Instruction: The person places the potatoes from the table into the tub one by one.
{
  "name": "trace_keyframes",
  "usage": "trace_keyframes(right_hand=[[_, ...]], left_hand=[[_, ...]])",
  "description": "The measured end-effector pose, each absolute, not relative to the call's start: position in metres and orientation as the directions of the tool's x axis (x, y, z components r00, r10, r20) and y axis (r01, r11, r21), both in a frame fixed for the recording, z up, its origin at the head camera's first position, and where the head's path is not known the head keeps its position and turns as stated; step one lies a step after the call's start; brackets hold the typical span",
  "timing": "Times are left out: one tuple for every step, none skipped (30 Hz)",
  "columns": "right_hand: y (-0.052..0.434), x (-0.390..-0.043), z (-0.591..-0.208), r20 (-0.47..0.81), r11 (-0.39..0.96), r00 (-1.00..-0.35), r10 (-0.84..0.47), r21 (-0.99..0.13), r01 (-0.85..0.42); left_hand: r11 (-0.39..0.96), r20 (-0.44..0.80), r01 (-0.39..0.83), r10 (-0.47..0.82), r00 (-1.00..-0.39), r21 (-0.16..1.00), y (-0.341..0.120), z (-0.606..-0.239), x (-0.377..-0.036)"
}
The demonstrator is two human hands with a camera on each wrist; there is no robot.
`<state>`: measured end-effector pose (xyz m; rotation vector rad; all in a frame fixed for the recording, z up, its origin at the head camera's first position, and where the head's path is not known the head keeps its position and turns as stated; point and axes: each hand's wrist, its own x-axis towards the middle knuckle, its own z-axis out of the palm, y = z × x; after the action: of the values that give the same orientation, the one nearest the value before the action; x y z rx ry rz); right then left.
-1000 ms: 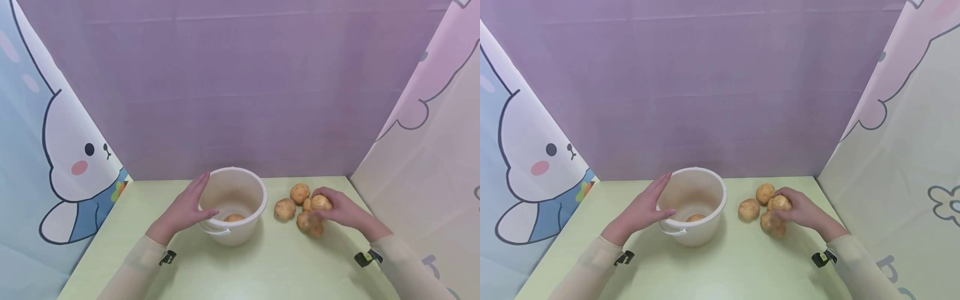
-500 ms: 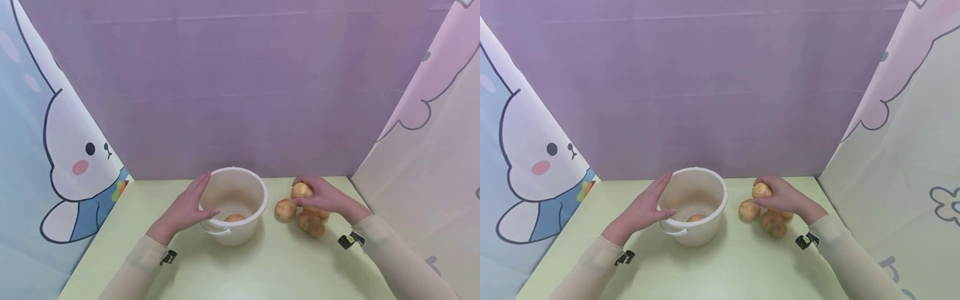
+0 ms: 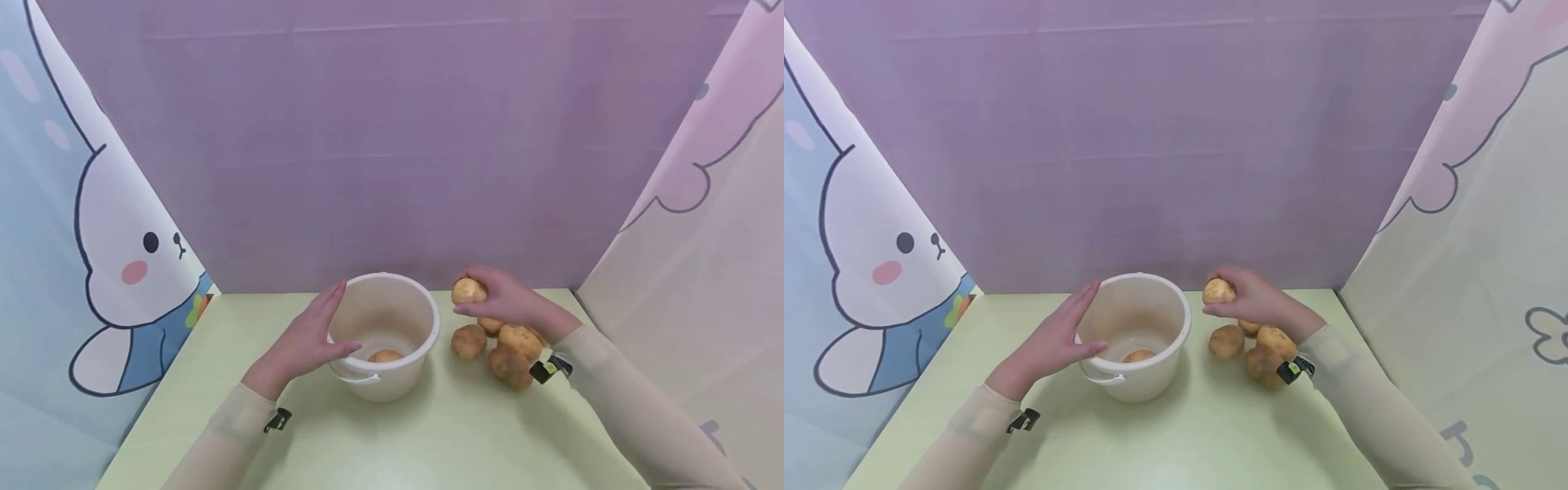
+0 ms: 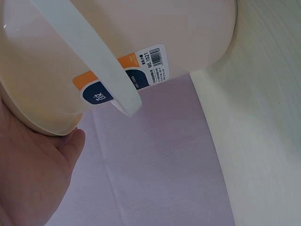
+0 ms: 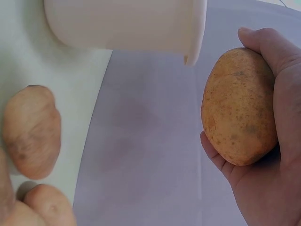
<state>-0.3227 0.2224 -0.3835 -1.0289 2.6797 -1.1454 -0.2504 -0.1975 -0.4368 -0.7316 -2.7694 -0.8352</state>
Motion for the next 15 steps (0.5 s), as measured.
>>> trace_keyframes(right_hand=[[0.22, -0.324, -0.382, 0.207, 0.503, -0.772, -0.601, -0.652, -0.566], [0.218, -0.325, -0.381, 0.21, 0.504, -0.768, -0.605, -0.646, -0.573], [0.216, -0.327, -0.38, 0.213, 0.503, -0.764, -0.609, -0.641, -0.579], [0.214, -0.328, -0.38, 0.215, 0.503, -0.761, -0.612, -0.636, -0.585], [0.212, -0.33, -0.379, 0.219, 0.501, -0.756, -0.617, -0.632, -0.591], [0.21, -0.332, -0.379, 0.222, 0.496, -0.751, -0.622, -0.63, -0.597], [0.208, -0.333, -0.378, 0.227, 0.491, -0.745, -0.627, -0.628, -0.604], [0.206, -0.334, -0.377, 0.231, 0.485, -0.74, -0.632, -0.628, -0.609], [0.204, -0.335, -0.376, 0.233, 0.478, -0.735, -0.637, -0.628, -0.613], [0.202, -0.336, -0.375, 0.237, 0.476, -0.73, -0.641, -0.623, -0.62], [0.199, -0.337, -0.374, 0.238, 0.475, -0.725, -0.646, -0.619, -0.626], [0.196, -0.337, -0.372, 0.237, 0.474, -0.722, -0.65, -0.616, -0.629], [0.193, -0.337, -0.371, 0.237, 0.472, -0.716, -0.656, -0.612, -0.635], [0.19, -0.337, -0.369, 0.235, 0.47, -0.711, -0.662, -0.609, -0.639], [0.186, -0.337, -0.368, 0.234, 0.469, -0.706, -0.668, -0.604, -0.644]], left_hand=[[0.725, 0.281, 0.496, 0.408, -0.869, 0.479, -0.197, -0.436, -0.25], [0.726, 0.281, 0.494, 0.407, -0.869, 0.478, -0.197, -0.436, -0.25], [0.728, 0.28, 0.493, 0.407, -0.87, 0.477, -0.197, -0.436, -0.25], [0.729, 0.279, 0.492, 0.406, -0.87, 0.476, -0.197, -0.436, -0.25], [0.731, 0.278, 0.491, 0.404, -0.871, 0.475, -0.197, -0.436, -0.25], [0.73, 0.278, 0.49, 0.404, -0.872, 0.476, -0.197, -0.436, -0.25], [0.73, 0.277, 0.489, 0.403, -0.872, 0.477, -0.197, -0.435, -0.25], [0.73, 0.278, 0.489, 0.403, -0.872, 0.477, -0.196, -0.435, -0.25], [0.729, 0.277, 0.49, 0.404, -0.872, 0.478, -0.196, -0.435, -0.25], [0.728, 0.277, 0.491, 0.405, -0.871, 0.479, -0.196, -0.435, -0.25], [0.727, 0.277, 0.491, 0.405, -0.871, 0.479, -0.196, -0.435, -0.25], [0.727, 0.277, 0.491, 0.406, -0.871, 0.48, -0.196, -0.435, -0.25], [0.727, 0.278, 0.492, 0.406, -0.871, 0.479, -0.196, -0.435, -0.25], [0.729, 0.277, 0.491, 0.405, -0.871, 0.477, -0.196, -0.435, -0.25], [0.73, 0.276, 0.489, 0.404, -0.872, 0.477, -0.196, -0.436, -0.25]])
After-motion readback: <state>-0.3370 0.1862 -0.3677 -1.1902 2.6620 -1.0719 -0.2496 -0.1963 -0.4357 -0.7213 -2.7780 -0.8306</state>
